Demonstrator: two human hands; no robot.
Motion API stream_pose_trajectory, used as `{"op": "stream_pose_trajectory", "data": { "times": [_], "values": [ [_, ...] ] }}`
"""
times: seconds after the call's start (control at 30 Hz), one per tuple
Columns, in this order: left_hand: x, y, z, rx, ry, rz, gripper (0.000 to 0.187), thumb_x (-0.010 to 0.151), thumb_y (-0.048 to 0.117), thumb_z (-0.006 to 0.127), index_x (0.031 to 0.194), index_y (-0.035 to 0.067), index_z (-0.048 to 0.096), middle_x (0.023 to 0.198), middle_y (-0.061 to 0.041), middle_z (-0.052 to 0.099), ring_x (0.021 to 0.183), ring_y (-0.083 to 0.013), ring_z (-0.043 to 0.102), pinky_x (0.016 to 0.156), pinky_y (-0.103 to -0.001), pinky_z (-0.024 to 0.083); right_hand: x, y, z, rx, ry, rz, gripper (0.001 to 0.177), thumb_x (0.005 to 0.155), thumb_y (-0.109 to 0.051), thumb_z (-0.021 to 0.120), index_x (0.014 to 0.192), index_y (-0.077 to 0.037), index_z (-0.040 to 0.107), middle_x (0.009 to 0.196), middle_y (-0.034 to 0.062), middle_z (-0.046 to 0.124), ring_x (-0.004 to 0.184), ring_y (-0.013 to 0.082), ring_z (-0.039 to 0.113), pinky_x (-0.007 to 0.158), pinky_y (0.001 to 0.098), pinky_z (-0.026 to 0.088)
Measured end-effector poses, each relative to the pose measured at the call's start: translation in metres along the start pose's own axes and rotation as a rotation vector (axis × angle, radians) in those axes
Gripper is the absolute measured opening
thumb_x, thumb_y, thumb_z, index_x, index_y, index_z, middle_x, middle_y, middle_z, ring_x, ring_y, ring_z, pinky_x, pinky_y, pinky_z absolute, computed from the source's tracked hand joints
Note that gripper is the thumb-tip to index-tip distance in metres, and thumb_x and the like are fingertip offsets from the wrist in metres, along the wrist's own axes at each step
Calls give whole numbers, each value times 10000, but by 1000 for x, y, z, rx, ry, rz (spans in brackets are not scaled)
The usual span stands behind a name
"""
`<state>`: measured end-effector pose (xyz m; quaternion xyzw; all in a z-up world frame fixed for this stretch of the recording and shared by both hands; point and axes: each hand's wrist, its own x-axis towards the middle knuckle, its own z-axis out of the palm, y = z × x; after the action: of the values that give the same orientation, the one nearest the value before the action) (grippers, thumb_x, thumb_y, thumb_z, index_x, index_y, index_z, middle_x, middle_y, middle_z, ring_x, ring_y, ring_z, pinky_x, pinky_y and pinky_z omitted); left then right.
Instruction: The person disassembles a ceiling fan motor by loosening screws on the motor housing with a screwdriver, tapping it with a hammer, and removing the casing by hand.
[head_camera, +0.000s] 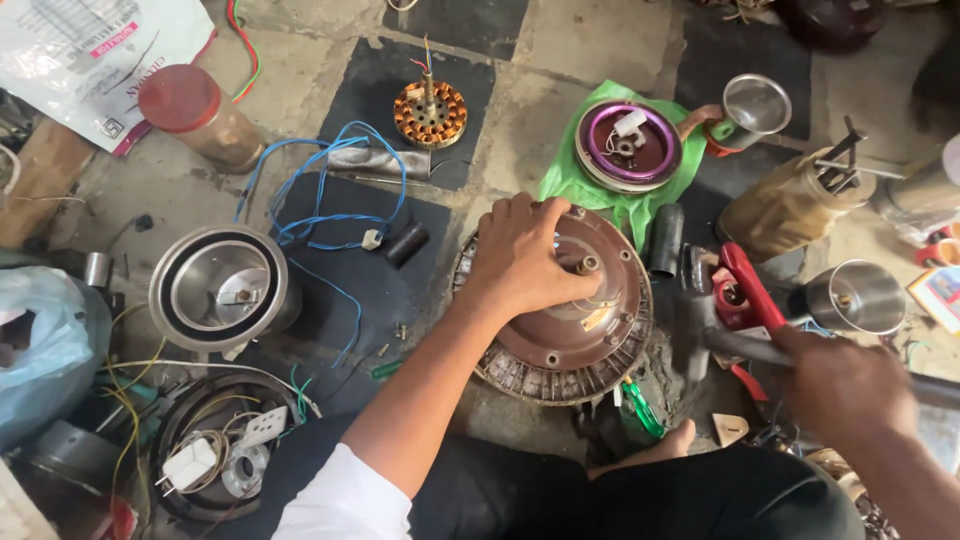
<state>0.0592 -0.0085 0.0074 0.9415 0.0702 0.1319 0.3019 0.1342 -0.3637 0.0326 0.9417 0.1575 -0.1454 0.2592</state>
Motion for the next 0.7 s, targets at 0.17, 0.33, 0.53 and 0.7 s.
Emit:
{"op": "stream_pose_trajectory", "data": {
  "times": [0.17, 0.33, 0.53, 0.7],
  "values": [
    [-12, 7, 5, -57, 235, -10, 676, 584, 450, 876, 1093, 121, 578, 1081, -138, 573, 1029, -367, 539, 907, -521, 419, -19, 30, 21, 666, 439, 150, 410, 890, -237, 795, 1256, -80, 694, 873, 156, 713, 686, 310, 692, 648, 441, 547],
    [-15, 11, -8, -28, 336, 82, 715, 516, 446, 900, 1035, 114, 536, 1068, -142, 522, 1016, -366, 518, 881, -519, 401, -29, 12, 5, 1167, 24, 57, 424, 823, -245, 913, 1076, 13, 690, 661, 146, 660, 520, 164, 571, 443, 374, 511],
    [-17, 13, -18, -87, 465, 117, 683, 561, 415, 918, 1025, 116, 516, 1055, -117, 505, 1025, -351, 515, 882, -517, 384, -90, -55, -63, 1011, 594, -60, 354, 817, -312, 863, 975, -22, 736, 657, 40, 696, 527, 86, 624, 575, 302, 495],
    [-24, 13, -23, -60, 444, 133, 734, 516, 414, 910, 1065, 112, 528, 1083, -126, 508, 1028, -354, 511, 902, -515, 394, -99, -92, -100, 908, 689, -255, 387, 759, -307, 868, 995, -29, 742, 705, 72, 679, 565, 101, 609, 569, 310, 491]
  ]
}}
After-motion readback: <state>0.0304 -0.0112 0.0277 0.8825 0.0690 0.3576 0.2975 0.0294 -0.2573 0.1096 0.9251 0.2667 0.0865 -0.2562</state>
